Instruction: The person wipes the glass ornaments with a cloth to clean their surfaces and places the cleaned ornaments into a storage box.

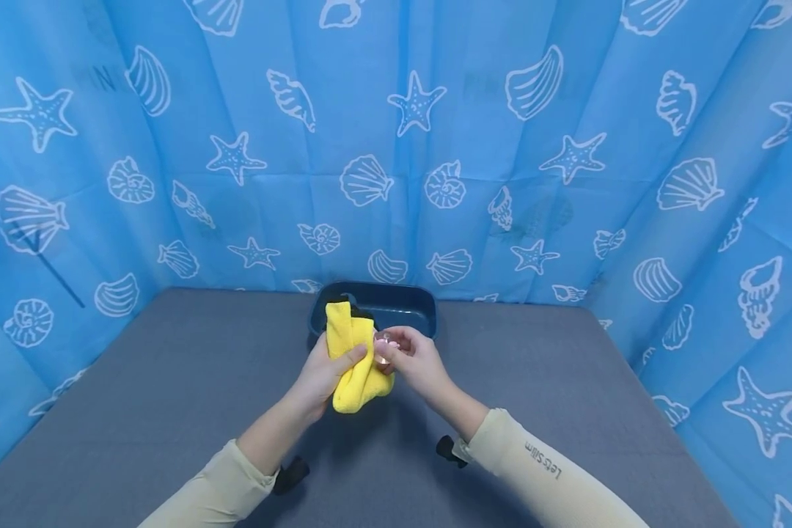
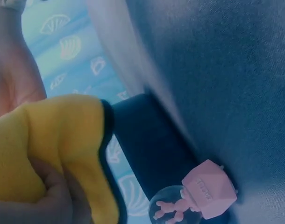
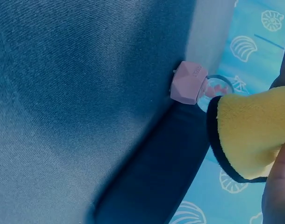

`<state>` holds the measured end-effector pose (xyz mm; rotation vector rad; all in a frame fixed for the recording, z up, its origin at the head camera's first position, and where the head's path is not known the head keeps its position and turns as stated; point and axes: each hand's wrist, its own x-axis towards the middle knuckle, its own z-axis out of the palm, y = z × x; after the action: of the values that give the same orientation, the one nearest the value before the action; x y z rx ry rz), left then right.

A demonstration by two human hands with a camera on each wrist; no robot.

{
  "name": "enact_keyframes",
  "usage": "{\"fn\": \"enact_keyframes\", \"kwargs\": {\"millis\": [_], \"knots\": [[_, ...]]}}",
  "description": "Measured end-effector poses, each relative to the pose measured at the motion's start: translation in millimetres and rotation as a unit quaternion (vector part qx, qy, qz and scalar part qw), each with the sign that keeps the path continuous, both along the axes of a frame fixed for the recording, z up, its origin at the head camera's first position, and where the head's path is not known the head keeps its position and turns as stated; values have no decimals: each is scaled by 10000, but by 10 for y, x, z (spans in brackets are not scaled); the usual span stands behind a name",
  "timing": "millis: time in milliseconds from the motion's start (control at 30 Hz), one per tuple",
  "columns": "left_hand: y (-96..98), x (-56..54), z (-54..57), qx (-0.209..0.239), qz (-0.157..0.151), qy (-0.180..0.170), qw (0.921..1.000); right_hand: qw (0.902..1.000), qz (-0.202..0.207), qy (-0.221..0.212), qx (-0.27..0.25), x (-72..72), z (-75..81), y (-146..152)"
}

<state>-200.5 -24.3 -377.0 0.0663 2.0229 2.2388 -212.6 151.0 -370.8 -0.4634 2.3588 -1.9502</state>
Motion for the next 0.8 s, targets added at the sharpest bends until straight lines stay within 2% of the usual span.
{"fn": "enact_keyframes", "kwargs": {"millis": [133,233,400,567,700,800], "knots": [[7,-7,-6,-114,296,15,9995,9992,-1,-261,-297,-17,16,-4],[-2,-23,-28,56,356,7,9994,9973,39,-406,-613,-29,32,5],[-52,-44,-58,712,67,-139,9973,9935,136,-511,-1004,-38,69,43],[-119,-66,-14,1459,-193,-182,9889,9943,284,-412,-945,-41,90,90],[-113,-89,11,1244,-369,-136,9915,9949,587,-276,-778,-38,72,109],[-86,-102,19,954,-306,-154,9948,9926,918,-168,-771,-41,47,108]]}}
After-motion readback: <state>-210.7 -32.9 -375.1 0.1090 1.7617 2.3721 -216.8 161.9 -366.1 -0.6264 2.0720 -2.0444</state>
